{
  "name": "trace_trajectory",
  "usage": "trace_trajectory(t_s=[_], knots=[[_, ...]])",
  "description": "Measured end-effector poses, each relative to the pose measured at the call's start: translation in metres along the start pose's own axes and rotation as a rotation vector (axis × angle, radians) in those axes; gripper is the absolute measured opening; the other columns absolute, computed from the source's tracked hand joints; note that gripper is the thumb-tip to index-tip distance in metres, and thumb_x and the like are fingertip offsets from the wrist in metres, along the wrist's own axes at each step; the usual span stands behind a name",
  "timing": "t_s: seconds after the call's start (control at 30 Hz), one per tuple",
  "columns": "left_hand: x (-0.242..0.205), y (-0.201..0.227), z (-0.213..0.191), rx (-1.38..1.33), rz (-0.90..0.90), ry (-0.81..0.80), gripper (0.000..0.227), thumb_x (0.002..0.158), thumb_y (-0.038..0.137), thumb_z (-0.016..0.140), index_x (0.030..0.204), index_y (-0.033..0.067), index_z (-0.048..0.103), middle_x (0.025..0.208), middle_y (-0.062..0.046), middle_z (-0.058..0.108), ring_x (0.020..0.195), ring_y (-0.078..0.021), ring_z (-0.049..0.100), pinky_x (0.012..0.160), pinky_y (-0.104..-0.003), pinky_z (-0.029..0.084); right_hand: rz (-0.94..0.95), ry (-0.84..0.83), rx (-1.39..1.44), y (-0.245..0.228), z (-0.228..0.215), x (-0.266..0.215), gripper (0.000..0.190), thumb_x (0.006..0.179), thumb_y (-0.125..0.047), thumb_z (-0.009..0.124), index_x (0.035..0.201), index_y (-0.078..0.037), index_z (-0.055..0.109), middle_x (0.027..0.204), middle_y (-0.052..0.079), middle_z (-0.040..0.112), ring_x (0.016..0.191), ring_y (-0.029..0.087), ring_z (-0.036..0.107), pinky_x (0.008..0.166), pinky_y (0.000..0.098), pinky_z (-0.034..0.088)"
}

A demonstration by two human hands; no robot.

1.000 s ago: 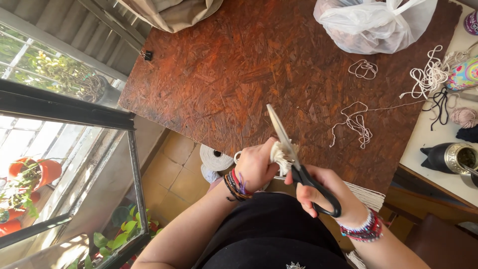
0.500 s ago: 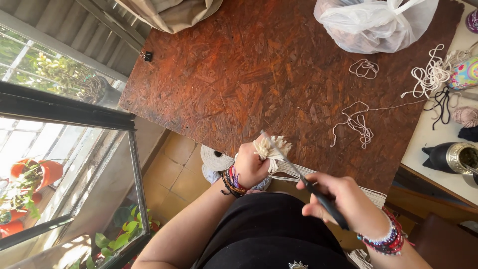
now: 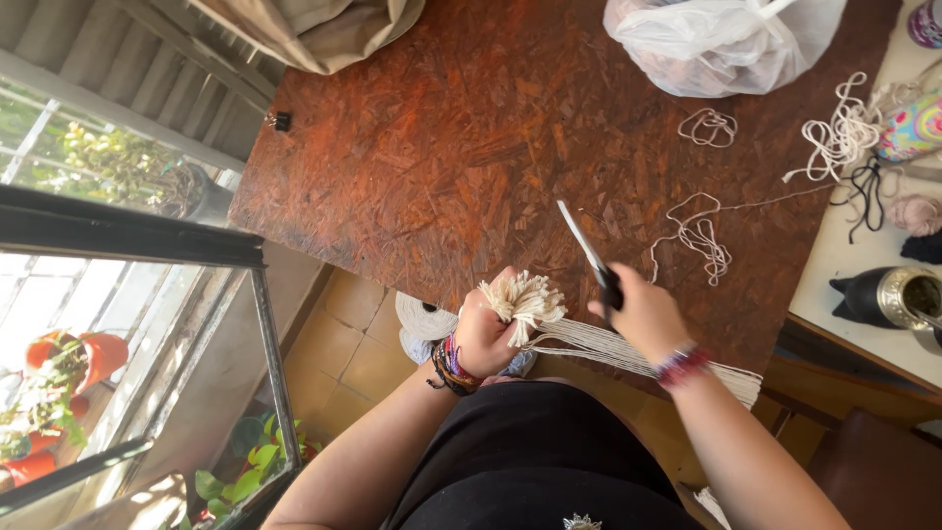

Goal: Measuring, cutting, and wrapping yarn around wooden frames to assemble a furniture piece.

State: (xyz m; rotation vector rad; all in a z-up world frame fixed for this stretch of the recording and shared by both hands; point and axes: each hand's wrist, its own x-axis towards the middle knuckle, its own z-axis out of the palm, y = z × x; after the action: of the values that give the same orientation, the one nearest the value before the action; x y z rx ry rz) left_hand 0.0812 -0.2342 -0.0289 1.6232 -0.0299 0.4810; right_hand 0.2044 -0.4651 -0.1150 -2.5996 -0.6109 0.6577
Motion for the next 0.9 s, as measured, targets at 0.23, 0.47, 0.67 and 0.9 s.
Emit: trace_trajectory(t_s=[0.23,0.47,0.67,0.9], knots=[[0.001,0.004,0.015,0.186,-0.015,-0.138,0.016,0.089,0.014,0.064,0.097,0.0018,0.057,0.065,-0.021,0.059,0.060,-0.0486,0.063,0.055,-0.049,0.052,-0.235,0.368,-0.270,0.057,0.123,0.084,0.068,0.078,-0.010,0.075,0.142,-0.004,0.053,0.098,0.015,0.064,0.090,0.032,0.068,0.079,0.0397,0.058],[-0.001,-0.011,0.028,0.269,-0.034,-0.213,0.014,0.088,0.015,0.065,0.097,0.0051,0.060,0.062,-0.017,0.060,0.061,-0.0462,0.067,0.054,-0.044,0.055,-0.308,0.451,-0.060,0.077,0.109,0.055,0.052,0.084,-0.011,0.069,0.135,-0.013,0.061,0.121,0.008,0.059,0.109,0.031,0.062,0.090,0.0405,0.053],[-0.003,-0.023,0.057,0.287,0.006,-0.395,0.029,0.075,0.003,0.059,0.103,-0.0027,0.062,0.066,-0.021,0.062,0.061,-0.0499,0.065,0.055,-0.048,0.056,0.023,0.799,0.037,0.168,0.062,-0.055,0.027,0.095,-0.013,0.063,0.120,-0.021,0.070,0.123,0.002,0.062,0.116,0.027,0.059,0.102,0.0388,0.047],[0.009,-0.014,0.113,0.386,-0.040,-0.644,0.038,0.074,0.003,0.045,0.108,0.0100,0.060,0.073,-0.004,0.068,0.061,-0.0325,0.065,0.062,-0.038,0.051,0.275,0.675,0.265,0.270,0.080,-0.133,0.042,0.106,-0.019,0.045,0.145,-0.006,0.055,0.148,0.016,0.056,0.137,0.034,0.049,0.118,0.0469,0.033]])
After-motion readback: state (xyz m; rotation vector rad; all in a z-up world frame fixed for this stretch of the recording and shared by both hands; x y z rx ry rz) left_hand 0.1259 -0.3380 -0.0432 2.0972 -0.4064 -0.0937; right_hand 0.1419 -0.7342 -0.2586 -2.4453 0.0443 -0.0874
